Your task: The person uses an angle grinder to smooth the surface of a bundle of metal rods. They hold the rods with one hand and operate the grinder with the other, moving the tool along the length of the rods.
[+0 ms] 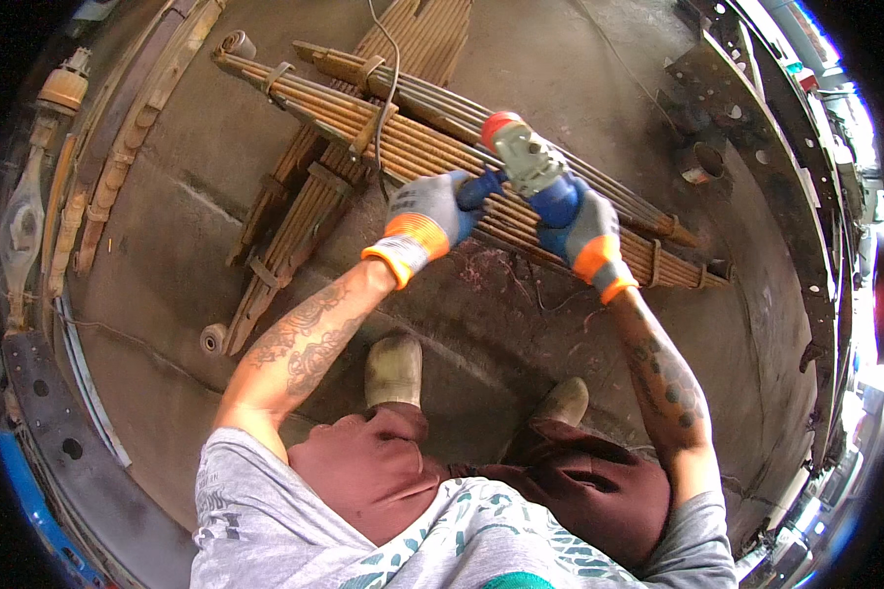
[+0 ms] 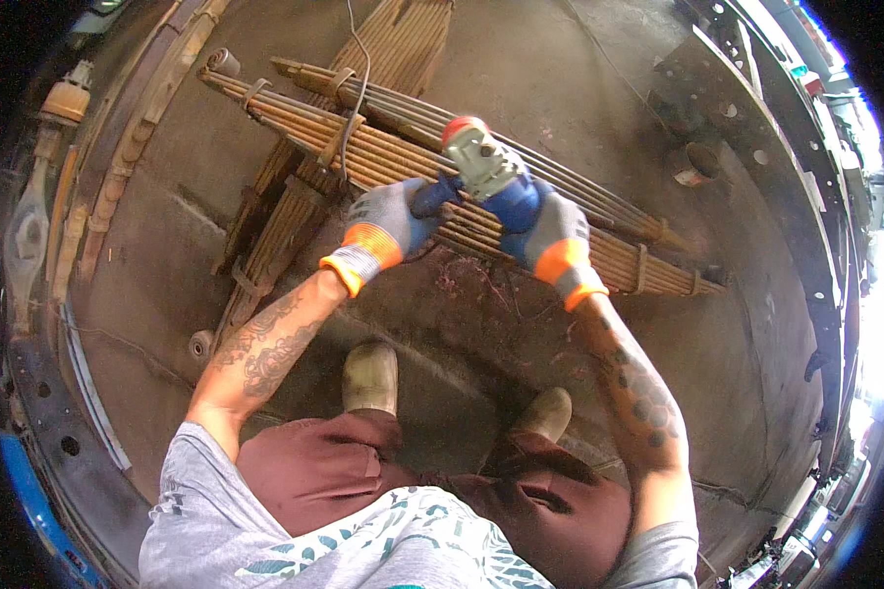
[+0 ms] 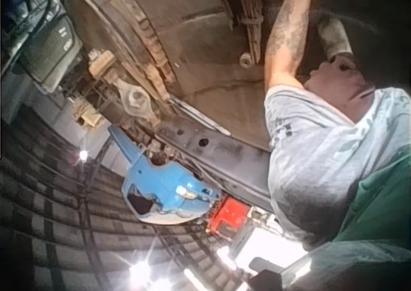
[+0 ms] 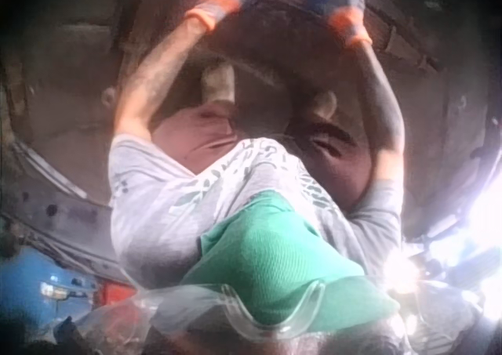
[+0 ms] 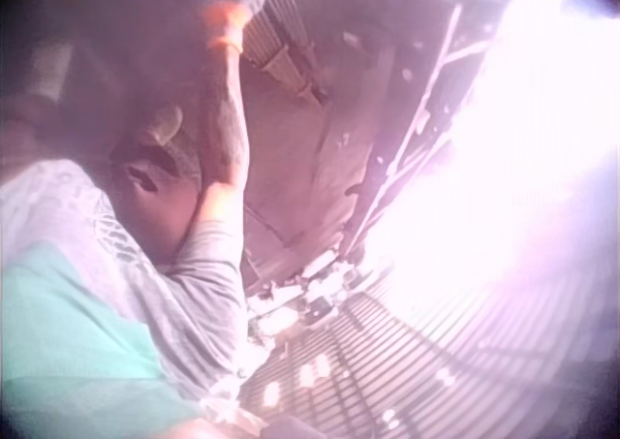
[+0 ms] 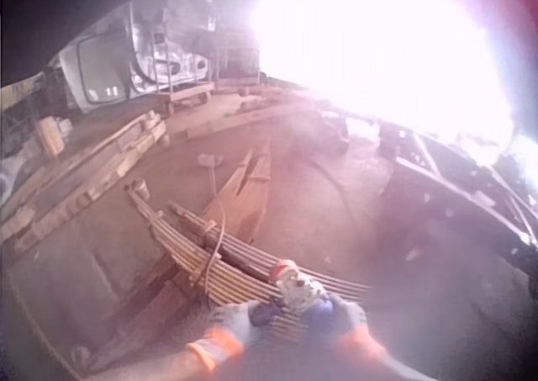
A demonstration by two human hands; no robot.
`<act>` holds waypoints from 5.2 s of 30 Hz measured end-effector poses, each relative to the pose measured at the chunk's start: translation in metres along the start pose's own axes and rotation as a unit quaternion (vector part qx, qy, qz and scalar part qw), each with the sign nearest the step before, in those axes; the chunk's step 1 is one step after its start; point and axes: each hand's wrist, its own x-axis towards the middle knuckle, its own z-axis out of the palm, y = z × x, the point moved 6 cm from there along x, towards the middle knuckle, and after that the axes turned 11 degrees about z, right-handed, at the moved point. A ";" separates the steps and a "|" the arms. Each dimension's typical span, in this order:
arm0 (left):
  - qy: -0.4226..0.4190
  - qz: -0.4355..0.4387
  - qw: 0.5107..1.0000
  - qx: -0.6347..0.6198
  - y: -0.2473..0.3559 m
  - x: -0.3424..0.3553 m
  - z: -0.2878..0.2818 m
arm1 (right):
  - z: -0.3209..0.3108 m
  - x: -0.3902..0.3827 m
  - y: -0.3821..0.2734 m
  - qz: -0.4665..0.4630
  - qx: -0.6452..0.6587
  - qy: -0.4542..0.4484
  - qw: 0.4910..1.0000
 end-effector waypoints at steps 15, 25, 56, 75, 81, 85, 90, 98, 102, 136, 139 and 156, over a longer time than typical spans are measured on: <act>0.142 -0.046 0.950 0.273 -0.096 0.053 -0.082 | -0.081 -0.028 0.109 0.048 0.181 0.165 0.968; 0.356 -0.031 0.931 0.075 -0.199 0.045 -0.247 | -0.071 -0.040 0.081 0.051 0.251 0.106 0.961; 0.234 -0.201 0.891 0.333 -0.382 -0.082 -0.427 | -0.029 -0.024 0.071 0.142 0.301 0.035 0.942; -0.052 0.185 0.937 0.291 0.058 0.048 -0.122 | -0.181 -0.042 0.178 0.080 0.656 0.056 0.748; -0.159 0.156 0.936 0.273 0.116 0.035 -0.084 | -0.241 -0.047 0.236 0.088 0.823 0.081 0.556; -0.148 0.313 0.933 -0.097 0.290 0.022 -0.017 | -0.240 -0.034 0.270 0.056 0.849 0.077 0.519; -0.184 0.456 0.855 -0.166 0.386 0.044 0.044 | -0.236 -0.050 0.214 0.058 0.888 0.002 0.455; -0.275 0.427 0.856 -0.101 0.387 0.041 0.078 | -0.180 -0.058 0.255 0.101 0.902 -0.006 0.420; -0.365 0.249 0.893 -0.084 0.345 0.034 0.069 | -0.183 -0.086 0.249 0.126 0.908 -0.042 0.397; -0.031 0.014 0.949 0.314 -0.349 0.596 -0.149 | -0.224 -0.067 0.075 0.435 0.595 0.305 0.603; -0.094 -0.070 0.948 0.296 -0.348 0.603 -0.148 | -0.230 -0.076 0.069 0.476 0.556 0.322 0.600; 0.193 0.066 0.979 0.004 -0.365 0.818 -0.335 | -0.191 -0.081 0.053 0.420 0.715 0.292 0.477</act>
